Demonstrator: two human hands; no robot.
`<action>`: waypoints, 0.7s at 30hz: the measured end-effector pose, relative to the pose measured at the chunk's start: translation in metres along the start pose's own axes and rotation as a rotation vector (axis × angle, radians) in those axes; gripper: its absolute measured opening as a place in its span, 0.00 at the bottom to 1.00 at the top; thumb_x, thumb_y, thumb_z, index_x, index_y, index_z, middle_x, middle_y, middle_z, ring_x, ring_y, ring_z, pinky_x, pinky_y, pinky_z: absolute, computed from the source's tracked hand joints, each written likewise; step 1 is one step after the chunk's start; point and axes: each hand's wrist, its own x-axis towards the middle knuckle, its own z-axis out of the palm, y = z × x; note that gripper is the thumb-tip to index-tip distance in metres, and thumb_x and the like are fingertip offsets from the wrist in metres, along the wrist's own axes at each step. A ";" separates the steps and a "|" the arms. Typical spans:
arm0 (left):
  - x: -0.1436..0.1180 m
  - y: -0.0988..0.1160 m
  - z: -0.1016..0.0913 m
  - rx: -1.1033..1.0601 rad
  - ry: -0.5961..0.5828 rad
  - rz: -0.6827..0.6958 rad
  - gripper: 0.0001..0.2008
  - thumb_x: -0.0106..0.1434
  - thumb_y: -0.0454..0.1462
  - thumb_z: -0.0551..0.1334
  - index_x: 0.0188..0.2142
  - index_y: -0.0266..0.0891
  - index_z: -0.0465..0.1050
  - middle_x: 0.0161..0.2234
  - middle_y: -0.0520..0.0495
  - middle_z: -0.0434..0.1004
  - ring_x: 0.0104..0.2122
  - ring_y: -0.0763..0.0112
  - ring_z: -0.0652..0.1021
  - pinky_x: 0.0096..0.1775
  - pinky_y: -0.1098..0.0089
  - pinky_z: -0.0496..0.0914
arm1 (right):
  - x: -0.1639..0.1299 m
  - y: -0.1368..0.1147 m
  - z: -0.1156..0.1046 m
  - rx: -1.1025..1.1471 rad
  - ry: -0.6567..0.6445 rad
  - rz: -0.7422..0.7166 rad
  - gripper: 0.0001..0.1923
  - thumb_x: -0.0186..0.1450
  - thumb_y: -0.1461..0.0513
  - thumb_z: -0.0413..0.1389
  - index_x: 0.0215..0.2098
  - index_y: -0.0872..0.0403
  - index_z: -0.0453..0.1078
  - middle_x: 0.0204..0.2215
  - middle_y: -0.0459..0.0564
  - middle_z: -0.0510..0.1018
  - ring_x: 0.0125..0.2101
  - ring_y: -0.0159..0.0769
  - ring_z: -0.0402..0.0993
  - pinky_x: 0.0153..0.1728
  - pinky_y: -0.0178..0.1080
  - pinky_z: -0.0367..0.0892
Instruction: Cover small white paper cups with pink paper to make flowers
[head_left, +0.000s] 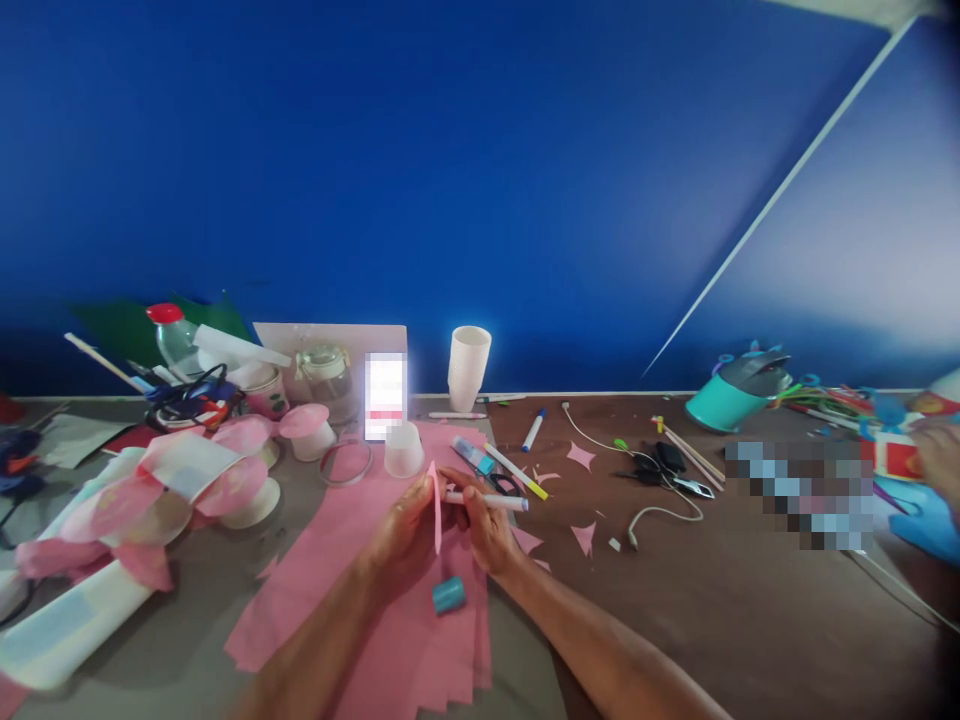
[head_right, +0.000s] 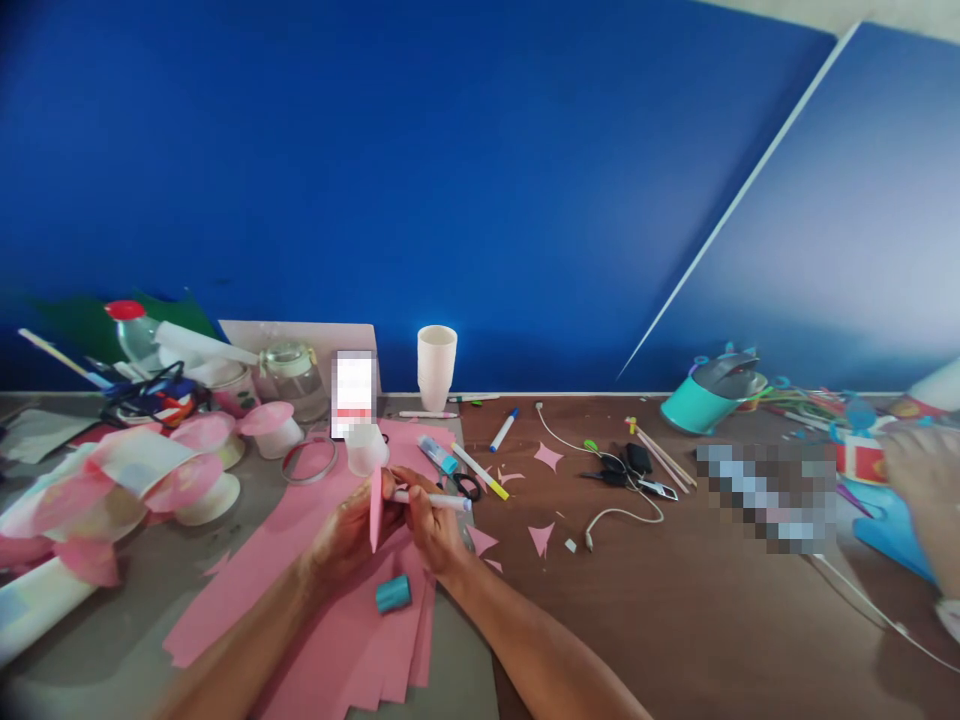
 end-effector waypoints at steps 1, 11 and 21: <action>0.002 0.001 -0.001 -0.048 -0.005 -0.016 0.13 0.65 0.43 0.63 0.26 0.39 0.72 0.27 0.50 0.72 0.28 0.71 0.71 0.34 0.69 0.70 | 0.001 -0.001 0.000 0.020 -0.006 -0.003 0.33 0.67 0.37 0.45 0.46 0.52 0.77 0.17 0.43 0.64 0.18 0.32 0.57 0.19 0.36 0.59; 0.022 0.018 -0.035 -0.274 0.237 -0.043 0.09 0.67 0.38 0.62 0.39 0.35 0.78 0.35 0.45 0.83 0.28 0.71 0.79 0.38 0.70 0.77 | 0.023 0.017 -0.022 -0.498 0.123 -0.285 0.18 0.71 0.56 0.47 0.53 0.54 0.70 0.34 0.53 0.79 0.31 0.38 0.74 0.35 0.41 0.72; 0.028 0.011 -0.040 -0.337 0.378 -0.034 0.05 0.64 0.32 0.64 0.41 0.37 0.76 0.35 0.46 0.83 0.32 0.70 0.82 0.38 0.72 0.79 | 0.025 0.022 -0.029 -1.036 -0.067 -0.306 0.28 0.64 0.69 0.44 0.62 0.59 0.63 0.46 0.61 0.77 0.47 0.48 0.72 0.50 0.50 0.66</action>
